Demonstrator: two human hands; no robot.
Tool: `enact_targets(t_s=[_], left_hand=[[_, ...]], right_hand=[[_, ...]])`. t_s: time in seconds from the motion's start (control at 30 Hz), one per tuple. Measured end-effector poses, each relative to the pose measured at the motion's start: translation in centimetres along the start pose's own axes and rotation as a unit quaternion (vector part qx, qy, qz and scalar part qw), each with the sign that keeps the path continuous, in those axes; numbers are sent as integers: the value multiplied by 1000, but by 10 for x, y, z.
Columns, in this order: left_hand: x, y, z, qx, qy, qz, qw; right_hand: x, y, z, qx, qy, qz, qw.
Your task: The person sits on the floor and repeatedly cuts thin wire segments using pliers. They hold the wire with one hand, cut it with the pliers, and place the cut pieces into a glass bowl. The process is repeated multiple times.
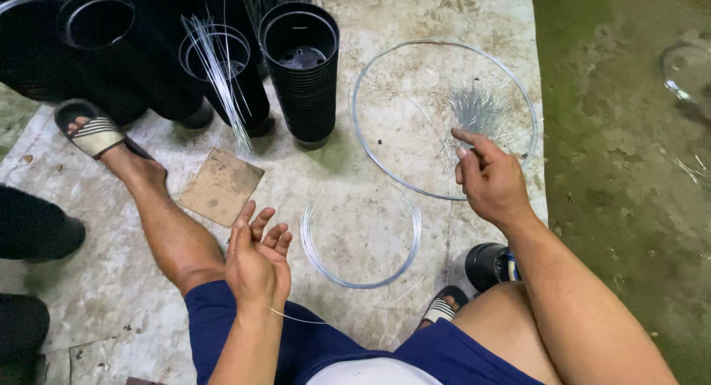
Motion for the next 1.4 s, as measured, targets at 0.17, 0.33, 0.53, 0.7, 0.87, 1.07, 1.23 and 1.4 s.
enact_targets(t_s=[0.17, 0.33, 0.53, 0.7, 0.87, 1.07, 1.23, 1.4], left_hand=[[0, -26, 3, 103, -60, -75, 990], [14, -28, 2, 115, -42, -129, 984], [9, -8, 0, 29, -45, -68, 996], [-10, -2, -9, -52, -46, 80, 994], [-49, -16, -22, -73, -101, 262, 957], [-90, -26, -25, -94, -138, 200, 966], [-105, -24, -26, -103, -156, 137, 973], [-106, -13, -25, -160, -155, 142, 964]], right_hand=[[14, 17, 6, -47, 58, -3, 997], [31, 39, 12, -86, 92, -41, 991], [28, 43, 16, -79, 89, -52, 992], [12, 8, 11, 21, 54, -57, 997], [-29, -49, -18, 202, -60, -126, 969], [-79, -72, -42, 266, -162, -138, 940], [-87, -56, -36, 207, -144, -152, 956], [-96, -44, -34, 148, -186, -107, 965]])
Point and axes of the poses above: each hand's wrist, its own z-axis towards the middle knuckle, its own x-axis out of the back of the hand, y = z × x, the point moved 8 cm from there along z, towards the middle knuckle, and after that the axes turned 6 degrees about -y, right-handed, at the moved point
